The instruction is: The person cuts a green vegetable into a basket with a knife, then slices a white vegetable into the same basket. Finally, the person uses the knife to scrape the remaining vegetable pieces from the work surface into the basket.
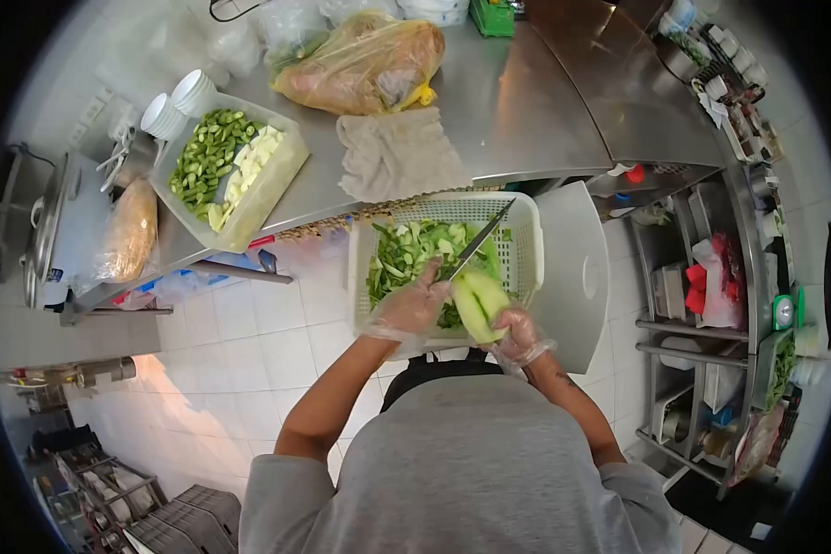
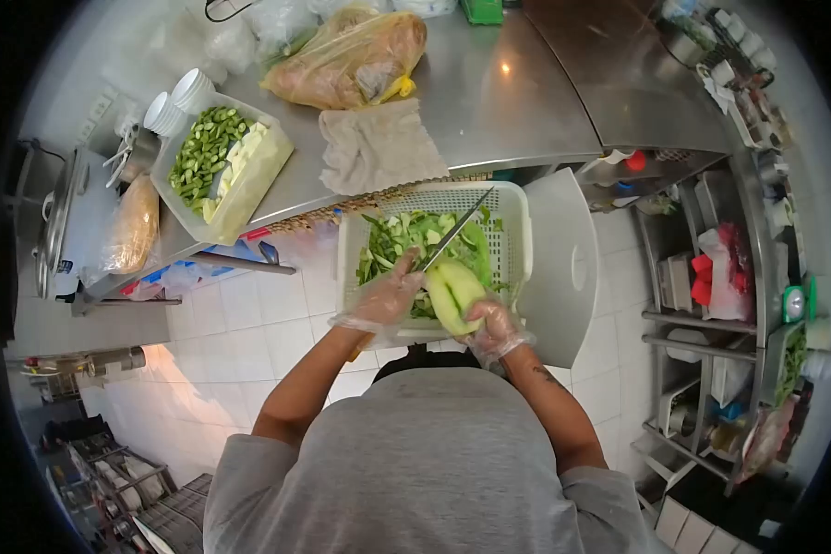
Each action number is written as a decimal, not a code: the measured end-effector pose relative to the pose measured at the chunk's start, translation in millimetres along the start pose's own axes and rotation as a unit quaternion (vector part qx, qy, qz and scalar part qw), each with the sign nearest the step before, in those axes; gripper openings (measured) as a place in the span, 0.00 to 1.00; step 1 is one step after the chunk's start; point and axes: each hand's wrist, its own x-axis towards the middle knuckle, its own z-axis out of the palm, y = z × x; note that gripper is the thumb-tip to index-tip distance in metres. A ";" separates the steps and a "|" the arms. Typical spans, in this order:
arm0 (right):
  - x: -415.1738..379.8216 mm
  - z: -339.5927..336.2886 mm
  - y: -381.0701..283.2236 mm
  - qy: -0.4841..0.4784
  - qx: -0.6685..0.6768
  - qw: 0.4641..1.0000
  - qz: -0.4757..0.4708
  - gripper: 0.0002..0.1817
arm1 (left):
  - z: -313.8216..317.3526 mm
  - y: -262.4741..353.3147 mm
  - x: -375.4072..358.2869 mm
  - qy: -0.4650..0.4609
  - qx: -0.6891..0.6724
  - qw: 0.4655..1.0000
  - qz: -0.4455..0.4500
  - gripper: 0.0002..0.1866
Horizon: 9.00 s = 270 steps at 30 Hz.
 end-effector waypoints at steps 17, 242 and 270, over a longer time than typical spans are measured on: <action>-1.3 7.6 -11.9 -0.059 0.029 0.997 -0.033 0.40 | -14.6 8.0 -24.5 0.046 0.037 0.997 0.045 0.37; 56.8 49.6 -46.3 0.000 0.088 0.995 0.053 0.31 | -17.1 53.6 2.4 0.129 -0.003 0.986 0.103 0.29; 34.2 56.0 -42.5 -0.095 0.136 0.982 0.088 0.33 | -26.3 36.8 -12.4 0.119 -0.118 0.979 0.120 0.31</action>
